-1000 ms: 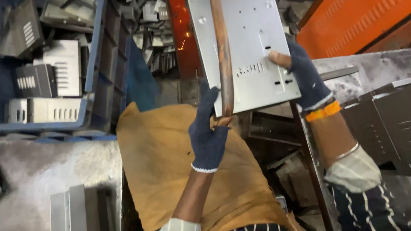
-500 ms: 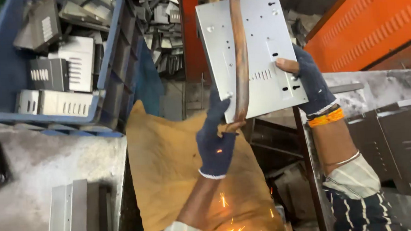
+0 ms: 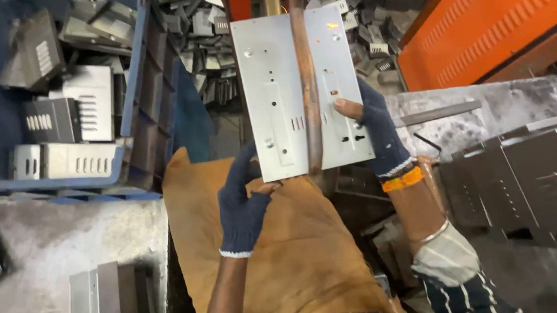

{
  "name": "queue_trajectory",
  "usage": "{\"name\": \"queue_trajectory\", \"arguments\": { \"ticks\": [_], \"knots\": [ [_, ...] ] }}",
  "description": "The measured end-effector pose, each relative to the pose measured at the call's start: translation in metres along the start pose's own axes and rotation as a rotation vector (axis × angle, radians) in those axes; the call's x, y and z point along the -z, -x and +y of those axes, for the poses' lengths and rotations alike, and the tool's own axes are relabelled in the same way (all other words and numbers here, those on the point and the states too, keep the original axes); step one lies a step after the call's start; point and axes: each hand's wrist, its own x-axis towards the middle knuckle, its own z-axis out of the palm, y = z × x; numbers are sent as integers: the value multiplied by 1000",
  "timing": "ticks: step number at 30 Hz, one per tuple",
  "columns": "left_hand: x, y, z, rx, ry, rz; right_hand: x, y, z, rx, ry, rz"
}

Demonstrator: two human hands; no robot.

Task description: Using a spot welding machine to join metal components for enclosures.

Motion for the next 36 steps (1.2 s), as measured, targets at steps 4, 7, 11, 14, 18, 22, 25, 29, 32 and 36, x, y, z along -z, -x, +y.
{"name": "queue_trajectory", "arguments": {
  "ticks": [4,7,11,14,18,22,25,29,32,36],
  "knots": [
    [16,1,-20,49,225,12,-13,0,11,89,130,45],
    [30,1,-30,117,146,24,-7,-12,44,97,163,147],
    [47,4,-65,77,174,58,-13,-22,73,226,215,73],
    [60,1,-69,74,164,87,-29,-24,78,323,243,91],
    [58,-8,-30,-277,-91,65,-50,-10,34,239,29,22],
    [10,-6,-18,125,180,71,27,-9,82,315,194,30],
    [-45,3,3,-166,125,200,73,6,110,-105,-187,291],
    [-94,10,-19,85,243,490,69,21,90,303,726,407],
    [-66,-12,-3,1,130,479,-2,52,27,852,1179,375],
    [-39,-43,-2,-63,43,4,8,32,49,363,990,63]
  ]
}}
